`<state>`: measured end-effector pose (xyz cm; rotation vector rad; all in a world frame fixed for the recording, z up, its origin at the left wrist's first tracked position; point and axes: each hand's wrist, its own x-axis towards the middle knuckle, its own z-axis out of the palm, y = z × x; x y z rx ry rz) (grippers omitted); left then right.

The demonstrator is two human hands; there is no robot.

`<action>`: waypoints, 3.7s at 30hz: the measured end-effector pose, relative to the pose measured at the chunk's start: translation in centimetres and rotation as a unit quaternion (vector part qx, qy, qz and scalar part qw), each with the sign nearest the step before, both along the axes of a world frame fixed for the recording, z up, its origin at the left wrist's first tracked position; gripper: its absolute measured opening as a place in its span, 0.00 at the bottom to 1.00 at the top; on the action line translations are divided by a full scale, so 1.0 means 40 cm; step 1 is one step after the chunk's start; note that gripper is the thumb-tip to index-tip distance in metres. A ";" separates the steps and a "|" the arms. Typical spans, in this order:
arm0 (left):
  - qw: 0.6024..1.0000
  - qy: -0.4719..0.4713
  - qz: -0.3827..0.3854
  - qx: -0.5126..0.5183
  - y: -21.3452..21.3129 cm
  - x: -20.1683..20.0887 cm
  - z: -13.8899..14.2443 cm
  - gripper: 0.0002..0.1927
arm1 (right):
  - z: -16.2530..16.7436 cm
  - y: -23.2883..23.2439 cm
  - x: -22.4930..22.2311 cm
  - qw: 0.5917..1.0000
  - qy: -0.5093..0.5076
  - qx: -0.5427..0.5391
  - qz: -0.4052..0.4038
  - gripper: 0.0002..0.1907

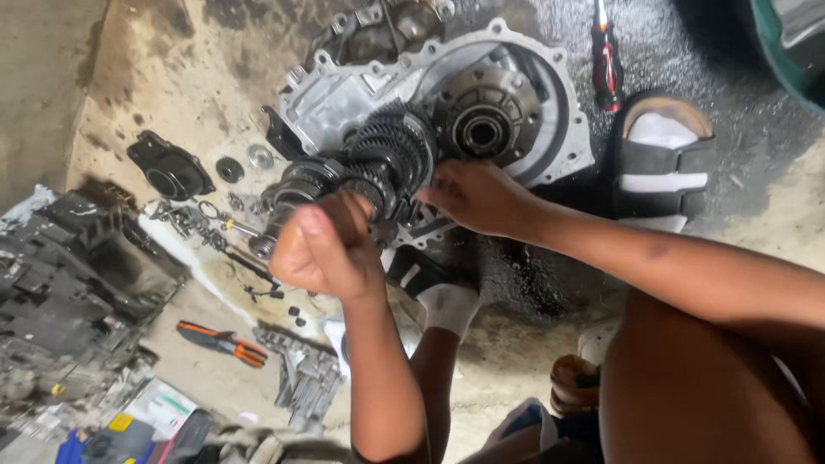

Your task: The person assembles a motorcycle engine casing on the floor, inserting shafts and gears, using a screwdriver to adjust internal components, and placing a clutch basket into the casing.

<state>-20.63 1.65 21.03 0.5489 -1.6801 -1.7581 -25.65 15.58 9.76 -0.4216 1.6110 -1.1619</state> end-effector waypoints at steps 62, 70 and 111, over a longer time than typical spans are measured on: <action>0.987 -0.039 0.154 -0.029 -0.010 -0.034 0.017 0.32 | 0.049 0.452 -0.173 0.936 0.311 0.009 -0.166 0.14; 0.983 0.014 0.131 -0.128 -0.037 -0.013 -0.049 0.25 | 0.253 0.382 -0.227 0.966 -0.130 0.176 0.136 0.15; 0.983 -0.034 0.160 -0.086 0.044 -0.066 -0.014 0.30 | -0.137 0.234 0.327 0.951 0.207 0.226 -0.052 0.18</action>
